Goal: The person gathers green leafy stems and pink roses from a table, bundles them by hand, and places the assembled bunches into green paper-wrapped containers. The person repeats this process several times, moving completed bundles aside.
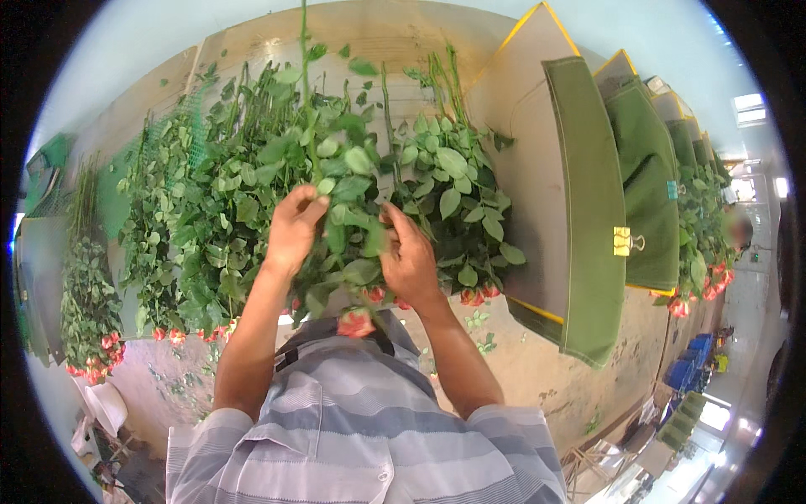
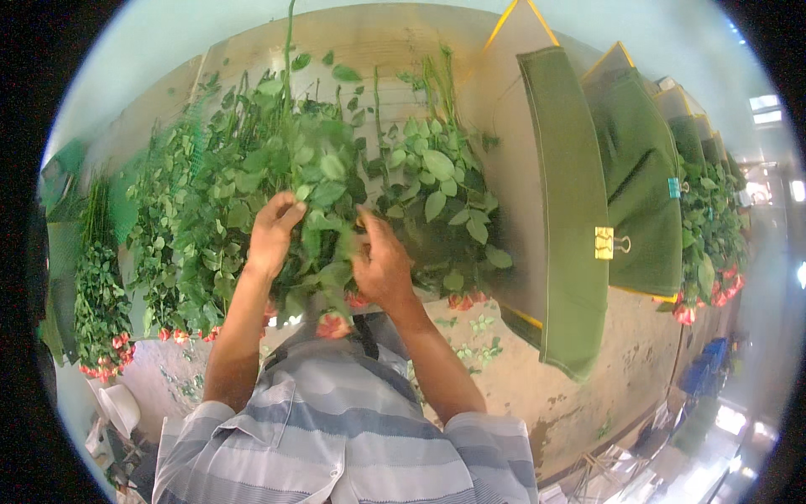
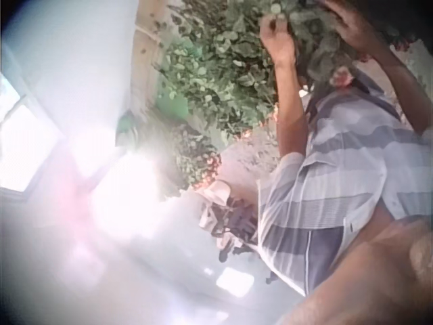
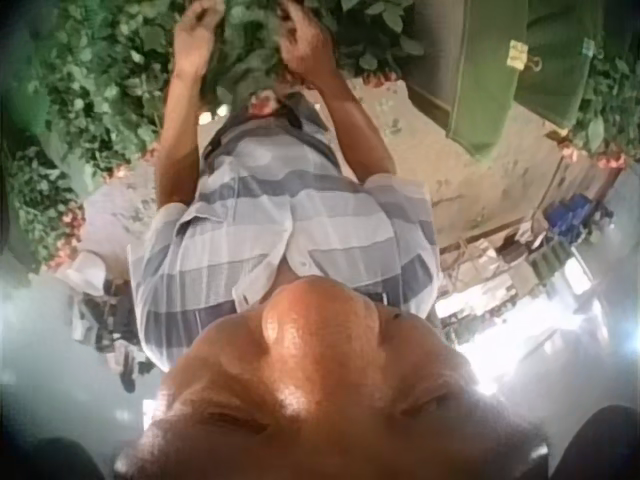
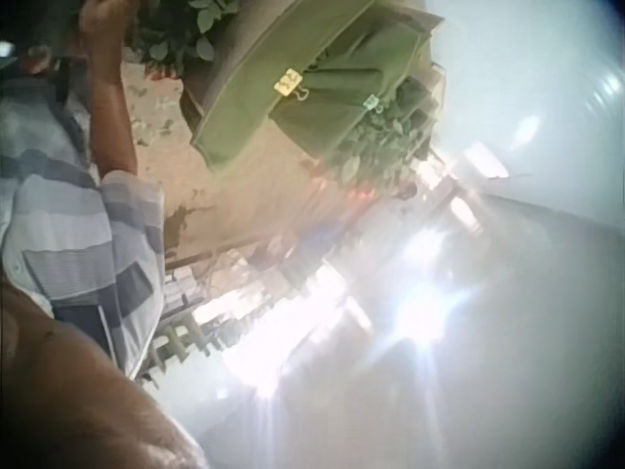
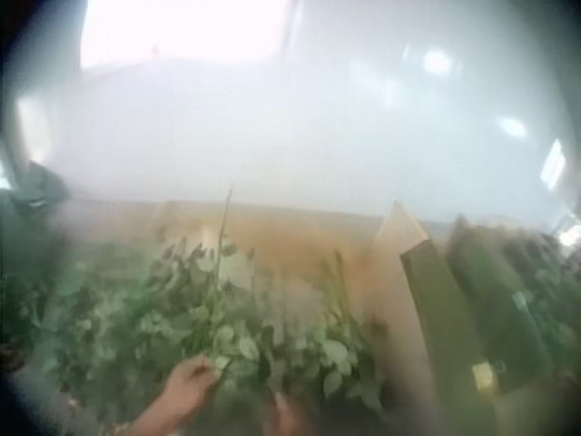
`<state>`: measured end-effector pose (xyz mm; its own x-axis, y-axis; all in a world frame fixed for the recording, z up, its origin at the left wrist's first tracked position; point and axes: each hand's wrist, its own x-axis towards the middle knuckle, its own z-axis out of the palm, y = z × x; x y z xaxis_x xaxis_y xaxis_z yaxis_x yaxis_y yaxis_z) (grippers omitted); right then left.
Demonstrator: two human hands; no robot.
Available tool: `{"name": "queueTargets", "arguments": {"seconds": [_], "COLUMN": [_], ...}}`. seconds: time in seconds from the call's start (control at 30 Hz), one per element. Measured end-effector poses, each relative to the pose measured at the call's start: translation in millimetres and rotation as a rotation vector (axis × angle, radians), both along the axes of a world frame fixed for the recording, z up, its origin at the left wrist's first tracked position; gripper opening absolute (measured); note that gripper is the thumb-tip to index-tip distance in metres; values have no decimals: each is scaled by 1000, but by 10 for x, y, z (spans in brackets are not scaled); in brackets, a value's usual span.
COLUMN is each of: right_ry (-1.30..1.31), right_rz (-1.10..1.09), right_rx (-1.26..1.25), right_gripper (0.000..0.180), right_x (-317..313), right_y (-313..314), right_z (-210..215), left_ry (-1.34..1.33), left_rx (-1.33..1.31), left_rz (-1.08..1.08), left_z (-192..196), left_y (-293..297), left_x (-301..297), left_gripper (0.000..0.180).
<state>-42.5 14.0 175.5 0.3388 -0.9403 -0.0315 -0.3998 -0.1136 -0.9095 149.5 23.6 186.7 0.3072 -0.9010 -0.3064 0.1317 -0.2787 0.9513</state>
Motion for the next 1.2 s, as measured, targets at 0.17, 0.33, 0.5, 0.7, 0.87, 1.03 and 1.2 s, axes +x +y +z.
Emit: {"name": "queueTargets", "arguments": {"seconds": [0.17,0.33,0.5,0.7,0.87,1.03,1.2], "right_ry": [-48,393,959,735,0,115,46], "right_rz": [16,-170,-197,-367,-44,173,139], "right_rx": [-18,-265,38,-476,-317,-6,403], "right_gripper": [57,59,66,59,26,39,43], "right_x": [-145,-987,-1297,-856,158,1143,1534], "right_y": [18,-233,-309,-122,203,275,166], "right_z": [437,265,-407,124,-65,-1126,-993], "left_ry": [-155,-404,-942,-1162,-1080,-900,-812], "left_rx": [-173,-22,181,497,627,555,385], "left_rz": [-151,-149,-21,-147,-73,-120,14], "left_z": [-19,-43,-557,-881,-1071,-947,-698], "left_y": [-209,15,417,407,343,283,441], "left_x": [-626,-231,567,477,736,885,1043], "left_gripper": [24,35,35,51,38,32,41]}}
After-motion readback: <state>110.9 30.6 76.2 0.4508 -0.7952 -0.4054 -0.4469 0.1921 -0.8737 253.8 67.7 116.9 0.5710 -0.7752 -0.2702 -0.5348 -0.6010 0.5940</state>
